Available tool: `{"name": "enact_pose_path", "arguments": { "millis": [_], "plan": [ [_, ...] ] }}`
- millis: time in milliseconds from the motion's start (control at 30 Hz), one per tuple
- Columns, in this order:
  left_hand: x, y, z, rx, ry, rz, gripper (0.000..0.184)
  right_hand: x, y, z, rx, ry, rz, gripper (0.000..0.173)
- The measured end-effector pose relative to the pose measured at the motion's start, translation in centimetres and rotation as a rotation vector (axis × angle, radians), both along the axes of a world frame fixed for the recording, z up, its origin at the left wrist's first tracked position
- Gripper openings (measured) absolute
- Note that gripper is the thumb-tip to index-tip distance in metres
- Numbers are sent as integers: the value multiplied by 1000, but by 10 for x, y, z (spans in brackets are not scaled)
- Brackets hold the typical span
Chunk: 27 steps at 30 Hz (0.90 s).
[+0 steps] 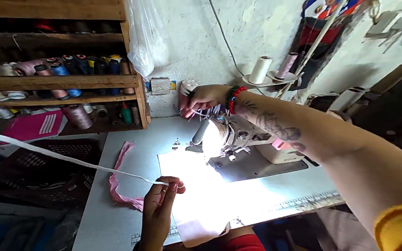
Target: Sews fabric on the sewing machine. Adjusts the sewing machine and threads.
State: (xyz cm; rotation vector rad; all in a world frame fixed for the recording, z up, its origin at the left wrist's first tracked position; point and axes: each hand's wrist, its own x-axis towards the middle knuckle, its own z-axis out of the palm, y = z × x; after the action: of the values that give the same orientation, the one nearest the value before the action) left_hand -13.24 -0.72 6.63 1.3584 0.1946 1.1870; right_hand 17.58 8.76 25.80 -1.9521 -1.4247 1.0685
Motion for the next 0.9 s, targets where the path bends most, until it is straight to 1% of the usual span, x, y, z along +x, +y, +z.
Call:
{"name": "enact_pose_path", "arguments": {
  "millis": [100, 167, 200, 233, 300, 367, 433, 567, 633, 700, 767, 833, 900],
  "plan": [
    [0, -4, -5, 10, 46, -31, 18, -44, -4, -4, -121, -67, 283, 28],
    [-1, -8, -8, 9, 74, -53, 18, -70, -9, 0, -208, -129, 479, 26],
    [-2, -10, -10, 6, 87, -63, 18, -80, -13, 0, -218, -173, 551, 25],
    [-3, -12, -12, 4, 97, -70, 18, -89, -17, 3, -231, -189, 604, 25],
    [-6, -14, -15, -5, 115, -72, 18, -100, -29, 15, -237, -174, 646, 23],
    [-8, -14, -18, -15, 110, -66, 17, -101, -44, 33, -167, -166, 632, 25],
    [-8, -14, -19, -31, 100, -66, 17, -89, -58, 51, -57, -115, 591, 26],
    [-2, -12, -15, -55, 75, -65, 17, -41, -71, 78, 186, 70, 509, 30],
    [2, -11, -14, -59, 66, -71, 17, -22, -75, 82, 209, 141, 439, 30],
    [5, -11, -14, -60, 62, -79, 18, -21, -79, 77, 205, 139, 345, 30],
    [8, -12, -14, -68, 65, -82, 18, -30, -74, 65, 184, 61, 297, 30],
    [10, -14, -15, -75, 71, -83, 17, -45, -63, 49, 134, -54, 305, 28],
    [9, -17, -17, -82, 78, -82, 18, -64, -50, 29, 65, -189, 340, 22]
  ]
}}
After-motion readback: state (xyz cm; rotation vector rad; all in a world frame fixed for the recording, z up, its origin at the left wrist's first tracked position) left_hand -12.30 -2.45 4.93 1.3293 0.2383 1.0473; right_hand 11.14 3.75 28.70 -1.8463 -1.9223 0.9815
